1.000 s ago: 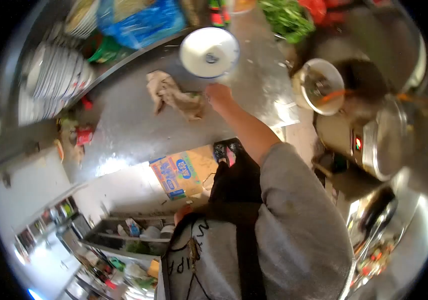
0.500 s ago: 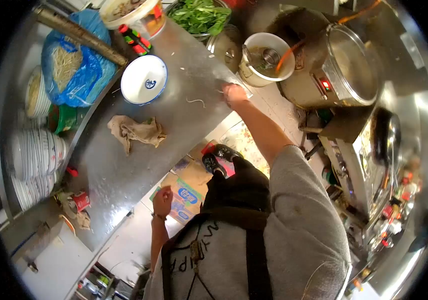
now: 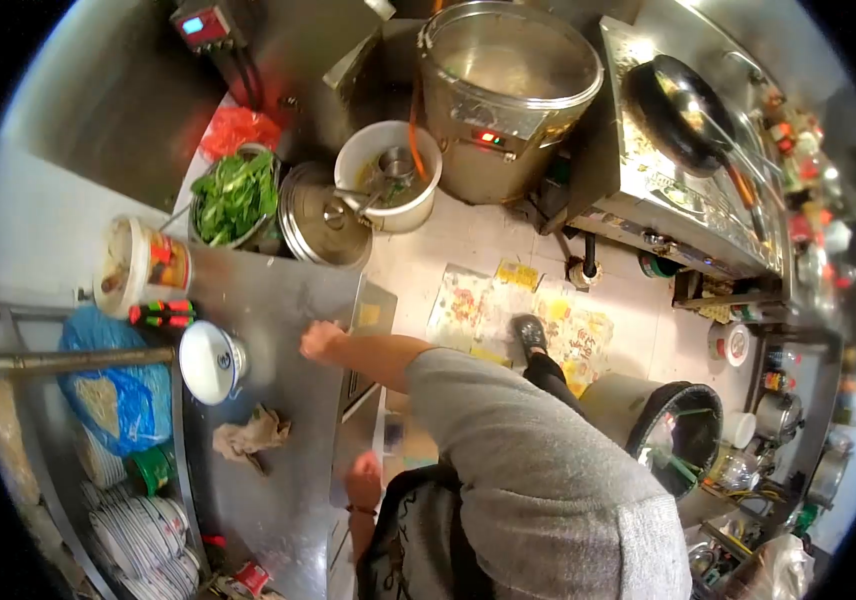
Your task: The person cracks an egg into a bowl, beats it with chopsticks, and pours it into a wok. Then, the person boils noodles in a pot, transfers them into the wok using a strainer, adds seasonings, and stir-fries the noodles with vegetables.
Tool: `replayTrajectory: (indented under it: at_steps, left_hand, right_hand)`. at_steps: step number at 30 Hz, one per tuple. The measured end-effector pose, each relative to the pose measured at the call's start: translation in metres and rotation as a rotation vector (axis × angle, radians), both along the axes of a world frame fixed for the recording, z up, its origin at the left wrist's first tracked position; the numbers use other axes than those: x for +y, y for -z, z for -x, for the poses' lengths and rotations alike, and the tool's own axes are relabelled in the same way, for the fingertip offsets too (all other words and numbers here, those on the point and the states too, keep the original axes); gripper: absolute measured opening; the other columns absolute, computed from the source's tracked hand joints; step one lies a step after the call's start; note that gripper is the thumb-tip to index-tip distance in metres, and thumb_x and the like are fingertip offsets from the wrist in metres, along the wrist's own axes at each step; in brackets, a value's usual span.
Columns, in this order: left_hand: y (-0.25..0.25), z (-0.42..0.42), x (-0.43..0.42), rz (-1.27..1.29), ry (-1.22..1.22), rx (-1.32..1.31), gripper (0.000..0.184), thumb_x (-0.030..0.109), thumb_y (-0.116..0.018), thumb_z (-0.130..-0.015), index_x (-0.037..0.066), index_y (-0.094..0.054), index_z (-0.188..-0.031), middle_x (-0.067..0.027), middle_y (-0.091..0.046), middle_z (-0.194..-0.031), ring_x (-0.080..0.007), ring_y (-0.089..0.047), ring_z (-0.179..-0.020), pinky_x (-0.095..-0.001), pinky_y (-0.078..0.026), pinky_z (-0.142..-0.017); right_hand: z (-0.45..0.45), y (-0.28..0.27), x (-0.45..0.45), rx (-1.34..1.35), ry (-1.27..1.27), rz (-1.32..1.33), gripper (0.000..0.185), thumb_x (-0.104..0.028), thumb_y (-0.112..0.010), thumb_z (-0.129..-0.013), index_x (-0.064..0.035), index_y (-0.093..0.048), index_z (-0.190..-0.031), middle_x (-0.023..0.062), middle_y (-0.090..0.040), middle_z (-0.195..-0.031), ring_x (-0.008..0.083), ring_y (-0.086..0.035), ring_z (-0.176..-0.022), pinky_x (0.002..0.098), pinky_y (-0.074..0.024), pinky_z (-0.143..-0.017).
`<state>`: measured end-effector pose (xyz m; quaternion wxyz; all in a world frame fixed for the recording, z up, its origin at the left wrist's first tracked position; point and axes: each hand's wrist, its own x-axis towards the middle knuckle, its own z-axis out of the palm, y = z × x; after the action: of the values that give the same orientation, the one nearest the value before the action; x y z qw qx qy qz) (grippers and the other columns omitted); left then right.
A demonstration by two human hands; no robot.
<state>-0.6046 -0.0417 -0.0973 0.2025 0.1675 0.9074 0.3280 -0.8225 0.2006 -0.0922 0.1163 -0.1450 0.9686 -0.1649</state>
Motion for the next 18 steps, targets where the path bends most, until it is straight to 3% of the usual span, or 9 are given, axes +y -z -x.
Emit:
replayTrajectory:
  at_steps: [2,4,5,7,10,12,15,16,18]
  left_hand:
    - [-0.028,-0.018,0.036,0.102,0.048,-0.271,0.02,0.022,-0.054,-0.084,0.007,-0.062,-0.094,-0.0177,-0.063,-0.089,-0.0367,-0.06,-0.084,-0.0419,-0.05,-0.073]
    - [-0.005,-0.043,0.054,-0.037,0.145,-0.053,0.021,0.019,-0.055,-0.083,0.006,-0.062,-0.098,-0.0164,-0.064,-0.092,-0.0331,-0.063,-0.083,-0.0383,-0.052,-0.069]
    - [0.019,-0.057,0.055,-0.06,0.056,-0.156,0.022,0.018,-0.056,-0.082,0.006,-0.062,-0.099,-0.016,-0.065,-0.092,-0.0315,-0.064,-0.083,-0.0376,-0.052,-0.068]
    - [0.053,-0.083,0.069,-0.097,-0.125,-0.364,0.025,0.017,-0.058,-0.082,0.005,-0.063,-0.103,-0.0152,-0.066,-0.092,-0.0284,-0.065,-0.081,-0.0362,-0.053,-0.066]
    - [-0.004,-0.09,0.162,0.196,-0.037,-0.361,0.029,0.017,-0.06,-0.081,0.003,-0.062,-0.107,-0.0142,-0.067,-0.092,-0.0251,-0.066,-0.081,-0.0352,-0.053,-0.068]
    - [-0.017,-0.09,0.218,0.229,-0.006,-0.379,0.028,0.018,-0.062,-0.081,0.004,-0.062,-0.105,-0.0129,-0.067,-0.089,-0.0248,-0.066,-0.077,-0.0342,-0.053,-0.067]
    - [-0.023,-0.079,0.307,0.143,0.148,-0.339,0.024,0.016,-0.062,-0.081,0.003,-0.063,-0.101,-0.0107,-0.067,-0.084,-0.0224,-0.065,-0.073,-0.0327,-0.052,-0.066]
    - [-0.028,-0.074,0.338,0.108,0.195,-0.319,0.023,0.016,-0.062,-0.081,0.003,-0.063,-0.1,-0.01,-0.066,-0.082,-0.0216,-0.064,-0.072,-0.0322,-0.052,-0.066]
    - [-0.041,-0.056,0.395,0.021,0.259,-0.25,0.02,0.015,-0.063,-0.081,0.002,-0.063,-0.097,-0.0086,-0.066,-0.078,-0.02,-0.064,-0.07,-0.0312,-0.051,-0.065]
  right_hand:
    - [-0.025,0.024,0.044,0.022,0.102,0.179,0.012,-0.017,-0.065,-0.07,-0.0099,-0.064,-0.08,0.0116,-0.064,-0.077,0.0286,-0.063,-0.078,0.0393,-0.0528,-0.063]
    - [-0.063,0.021,0.109,0.097,0.242,0.386,0.011,-0.015,-0.065,-0.067,-0.008,-0.061,-0.074,0.013,-0.063,-0.075,0.0306,-0.061,-0.071,0.0391,-0.0515,-0.062]
    - [-0.086,0.011,0.149,0.164,0.332,0.5,0.011,-0.014,-0.065,-0.064,-0.007,-0.059,-0.07,0.0137,-0.062,-0.074,0.0317,-0.06,-0.067,0.0384,-0.0507,-0.061]
    - [-0.136,-0.018,0.239,0.22,0.525,0.754,0.008,-0.005,-0.064,-0.067,-0.0067,-0.058,-0.071,0.0078,-0.059,-0.072,0.0218,-0.057,-0.066,0.0325,-0.0491,-0.06]
    - [-0.216,-0.082,0.395,0.351,0.879,1.096,0.015,0.007,-0.063,-0.07,-0.0062,-0.056,-0.072,-0.0011,-0.055,-0.069,0.0069,-0.052,-0.065,0.0235,-0.0467,-0.059]
    - [-0.265,-0.16,0.498,0.704,1.048,0.853,0.019,0.012,-0.058,-0.072,-0.0065,-0.054,-0.074,-0.0003,-0.055,-0.075,0.0052,-0.053,-0.07,0.0202,-0.0464,-0.06]
    - [-0.327,-0.234,0.647,1.208,0.994,0.786,0.01,0.006,-0.059,-0.08,-0.002,-0.054,-0.079,0.0039,-0.059,-0.079,0.0063,-0.054,-0.068,0.02,-0.0467,-0.06]
    - [-0.342,-0.255,0.683,1.24,1.148,0.467,0.009,0.003,-0.062,-0.079,-0.0009,-0.054,-0.081,0.0032,-0.059,-0.076,0.0062,-0.054,-0.066,0.0199,-0.0472,-0.061]
    - [-0.361,-0.252,0.759,1.091,1.235,0.247,0.013,0.004,-0.062,-0.076,-0.0015,-0.058,-0.088,0.0018,-0.06,-0.074,0.0096,-0.056,-0.065,0.0216,-0.0461,-0.061]
